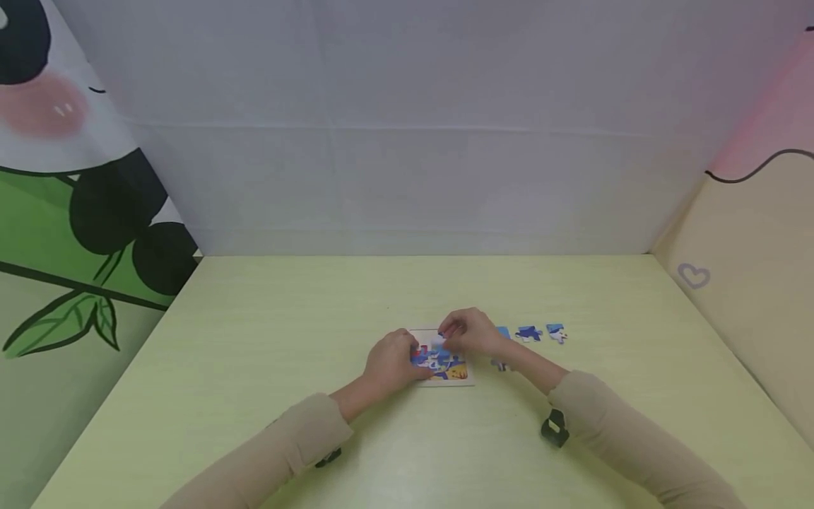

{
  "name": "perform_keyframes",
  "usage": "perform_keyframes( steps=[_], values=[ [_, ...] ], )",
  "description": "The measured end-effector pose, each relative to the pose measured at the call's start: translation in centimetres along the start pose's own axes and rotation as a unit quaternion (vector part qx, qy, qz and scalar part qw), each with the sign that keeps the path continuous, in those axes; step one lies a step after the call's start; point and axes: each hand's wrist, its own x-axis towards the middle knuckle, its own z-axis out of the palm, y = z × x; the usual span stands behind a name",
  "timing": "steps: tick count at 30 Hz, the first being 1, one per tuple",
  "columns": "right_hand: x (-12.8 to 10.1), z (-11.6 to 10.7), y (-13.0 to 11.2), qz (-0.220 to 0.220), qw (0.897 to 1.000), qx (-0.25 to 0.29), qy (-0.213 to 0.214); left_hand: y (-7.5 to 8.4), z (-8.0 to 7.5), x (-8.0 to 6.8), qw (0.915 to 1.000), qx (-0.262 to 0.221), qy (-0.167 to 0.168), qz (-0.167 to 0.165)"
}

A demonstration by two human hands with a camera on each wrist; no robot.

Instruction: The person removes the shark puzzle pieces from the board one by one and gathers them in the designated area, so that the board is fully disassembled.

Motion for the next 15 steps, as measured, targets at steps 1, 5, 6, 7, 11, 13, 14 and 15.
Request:
perform_keyframes(
  steps=[1, 5, 6, 7, 11, 13, 14, 15],
  values=[
    [0.0, -0.2, 0.1, 0.006, 1.000, 0.003, -0.001, 0.0, 0.0, 0.0, 1.0000, -0.001, -0.001, -0.002],
    [-0.5, -1.2, 0.2, 0.018, 1.000, 0.021, -0.009, 0.1, -0.1, -0.2, 1.0000, -0.005, -0.003, -0.005],
    [-0.7, -1.6, 0.3, 0.018, 0.999, 0.025, -0.011, 0.1, -0.1, -0.2, 1.0000, -0.005, -0.003, -0.006],
    [-0.9, -2.0, 0.4, 0.019, 0.999, 0.028, -0.013, 0.1, -0.1, -0.2, 1.0000, -0.005, -0.003, -0.008],
    [-2.1, -3.6, 0.9, 0.018, 0.999, 0.034, -0.017, -0.1, 0.1, -0.1, 1.0000, -0.001, -0.004, -0.008],
    [-2.9, -4.5, 1.2, 0.020, 0.999, 0.041, -0.016, -0.2, 0.1, 0.0, 0.9999, -0.004, -0.006, -0.009],
    [-3.2, -4.9, 1.4, 0.023, 0.999, 0.045, -0.015, -0.3, 0.1, 0.1, 0.9999, -0.004, -0.007, -0.007],
    [-3.6, -5.3, 1.5, 0.027, 0.998, 0.051, -0.014, -0.4, 0.1, 0.1, 0.9999, -0.004, -0.009, -0.006]
  ],
)
